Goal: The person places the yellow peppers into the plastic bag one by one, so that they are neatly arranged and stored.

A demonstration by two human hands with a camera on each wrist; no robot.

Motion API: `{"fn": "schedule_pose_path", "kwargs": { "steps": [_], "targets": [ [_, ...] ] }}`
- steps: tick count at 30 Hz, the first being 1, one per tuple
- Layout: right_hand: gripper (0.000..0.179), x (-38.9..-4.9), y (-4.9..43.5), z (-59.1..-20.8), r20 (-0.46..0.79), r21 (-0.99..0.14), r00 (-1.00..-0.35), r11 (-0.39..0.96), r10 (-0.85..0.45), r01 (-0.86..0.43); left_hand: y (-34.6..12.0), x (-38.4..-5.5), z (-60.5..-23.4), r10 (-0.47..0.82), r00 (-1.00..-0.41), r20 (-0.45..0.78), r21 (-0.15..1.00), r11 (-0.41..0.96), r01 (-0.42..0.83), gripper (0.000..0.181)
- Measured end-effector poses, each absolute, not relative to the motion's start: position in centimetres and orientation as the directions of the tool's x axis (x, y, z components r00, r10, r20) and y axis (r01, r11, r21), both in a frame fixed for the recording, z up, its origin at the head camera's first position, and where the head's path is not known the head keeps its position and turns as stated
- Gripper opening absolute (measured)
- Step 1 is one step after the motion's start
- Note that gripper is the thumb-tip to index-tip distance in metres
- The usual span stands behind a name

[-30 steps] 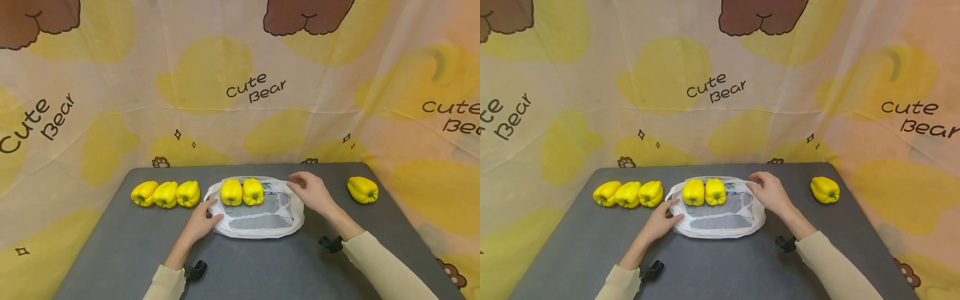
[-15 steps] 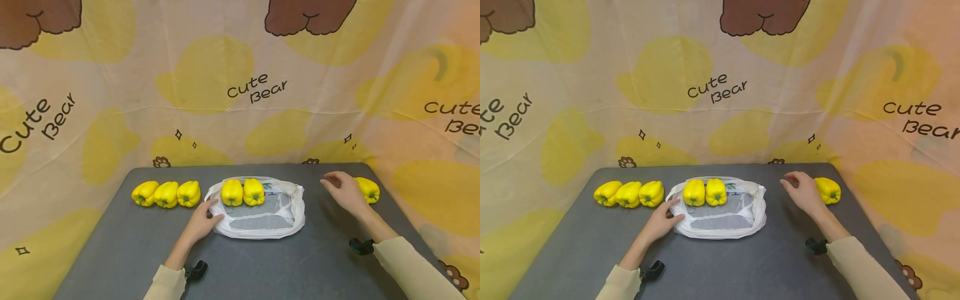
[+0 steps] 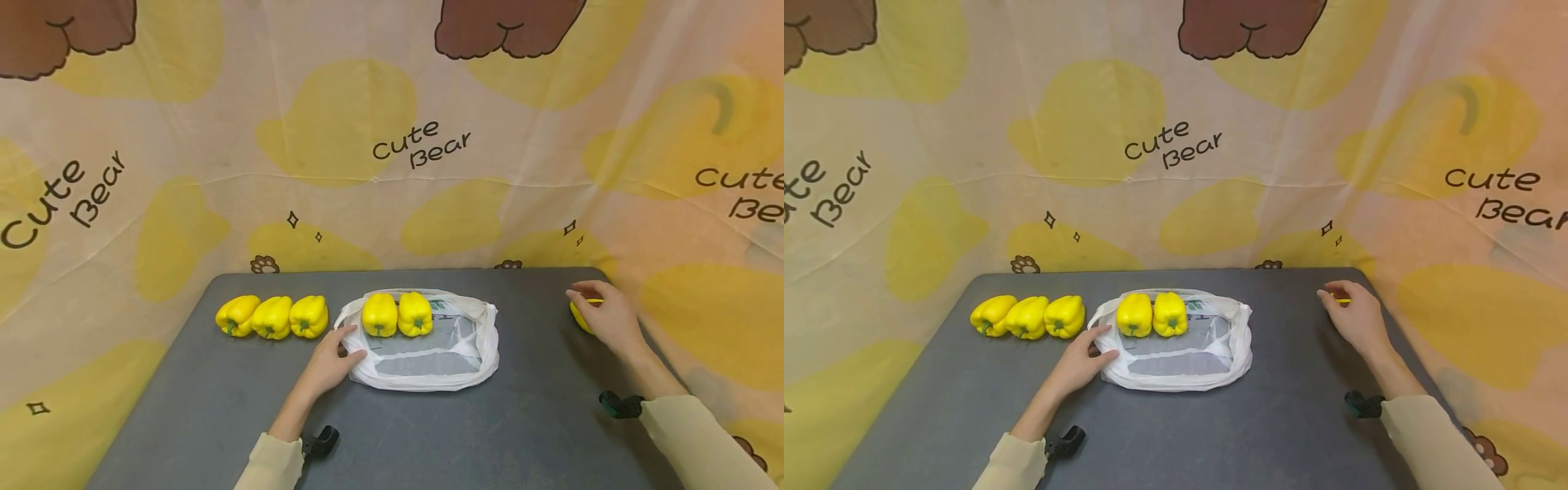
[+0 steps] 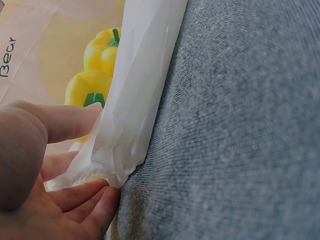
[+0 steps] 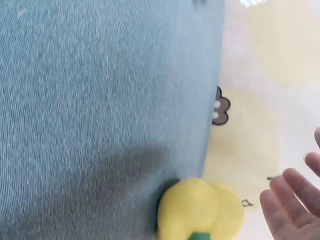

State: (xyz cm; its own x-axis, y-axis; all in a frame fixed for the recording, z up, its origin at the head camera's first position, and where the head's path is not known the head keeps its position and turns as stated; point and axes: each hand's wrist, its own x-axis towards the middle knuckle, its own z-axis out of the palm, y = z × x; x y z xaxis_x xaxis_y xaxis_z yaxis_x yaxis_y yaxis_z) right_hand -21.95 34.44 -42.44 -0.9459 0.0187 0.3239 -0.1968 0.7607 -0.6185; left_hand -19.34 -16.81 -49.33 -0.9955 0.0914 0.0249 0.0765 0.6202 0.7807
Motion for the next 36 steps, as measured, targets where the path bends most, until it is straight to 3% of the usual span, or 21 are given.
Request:
{"fn": "schedule_pose_path", "kwargs": {
  "steps": [19,28,36],
  "targets": [
    [0.051,-22.3,38.4,-43.2,0.291,-0.642,-0.947,0.762,0.133,-0.09,-16.8,-19.2,-49.2,0.091,-0.995,0.028,0.777,0.624,0.079,0.056],
    [0.041,-22.6,39.4,-44.9,0.338,-0.623,-0.931,0.775,0.14,-0.11,-16.7,-19.3,-49.4,0.091,-0.996,0.025,0.779,0.623,0.076,0.057],
    [0.051,-22.8,39.6,-45.5,0.254,-0.634,-0.959,0.771,0.127,-0.066,-16.8,-19.3,-49.4,0.092,-0.996,0.006,0.783,0.619,0.062,0.057]
  ]
}}
